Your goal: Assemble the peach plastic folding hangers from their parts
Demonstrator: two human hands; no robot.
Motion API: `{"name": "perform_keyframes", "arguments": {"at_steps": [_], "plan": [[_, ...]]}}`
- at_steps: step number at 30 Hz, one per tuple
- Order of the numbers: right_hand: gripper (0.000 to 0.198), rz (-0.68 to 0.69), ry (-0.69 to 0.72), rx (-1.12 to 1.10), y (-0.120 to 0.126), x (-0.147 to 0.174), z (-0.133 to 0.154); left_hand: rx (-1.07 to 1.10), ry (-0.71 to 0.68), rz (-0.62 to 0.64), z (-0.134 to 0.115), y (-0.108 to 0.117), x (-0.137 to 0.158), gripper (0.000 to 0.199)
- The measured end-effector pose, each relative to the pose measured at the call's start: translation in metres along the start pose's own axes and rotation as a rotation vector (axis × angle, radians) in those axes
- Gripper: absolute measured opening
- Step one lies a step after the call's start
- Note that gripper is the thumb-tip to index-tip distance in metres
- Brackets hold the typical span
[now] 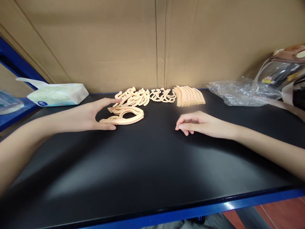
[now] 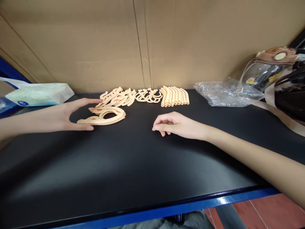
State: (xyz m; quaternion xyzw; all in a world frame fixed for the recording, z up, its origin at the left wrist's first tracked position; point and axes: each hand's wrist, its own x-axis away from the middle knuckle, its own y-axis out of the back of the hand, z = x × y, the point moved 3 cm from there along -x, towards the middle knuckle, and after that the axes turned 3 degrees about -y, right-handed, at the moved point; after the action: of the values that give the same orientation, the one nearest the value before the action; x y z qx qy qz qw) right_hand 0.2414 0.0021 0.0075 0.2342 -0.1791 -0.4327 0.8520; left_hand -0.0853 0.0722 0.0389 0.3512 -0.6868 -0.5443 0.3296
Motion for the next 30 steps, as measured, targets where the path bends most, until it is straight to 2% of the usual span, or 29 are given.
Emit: {"name": "perform_keyframes", "arguments": {"at_steps": [6, 11, 18, 30], "plan": [[0.033, 0.003, 0.003, 0.009, 0.0, 0.0, 0.0, -0.047, 0.039, 0.004, 0.018, 0.009, 0.005, 0.086], [0.032, 0.003, -0.003, 0.004, 0.0, 0.0, -0.001, -0.03, 0.056, 0.027, 0.015, 0.008, 0.006, 0.08], [0.033, -0.006, -0.009, 0.003, 0.0, 0.0, -0.001, -0.002, 0.006, 0.011, 0.018, 0.004, 0.003, 0.075], [0.031, 0.001, -0.004, -0.004, 0.0, 0.0, -0.002, -0.13, -0.127, -0.055, 0.033, 0.001, 0.002, 0.083]]}}
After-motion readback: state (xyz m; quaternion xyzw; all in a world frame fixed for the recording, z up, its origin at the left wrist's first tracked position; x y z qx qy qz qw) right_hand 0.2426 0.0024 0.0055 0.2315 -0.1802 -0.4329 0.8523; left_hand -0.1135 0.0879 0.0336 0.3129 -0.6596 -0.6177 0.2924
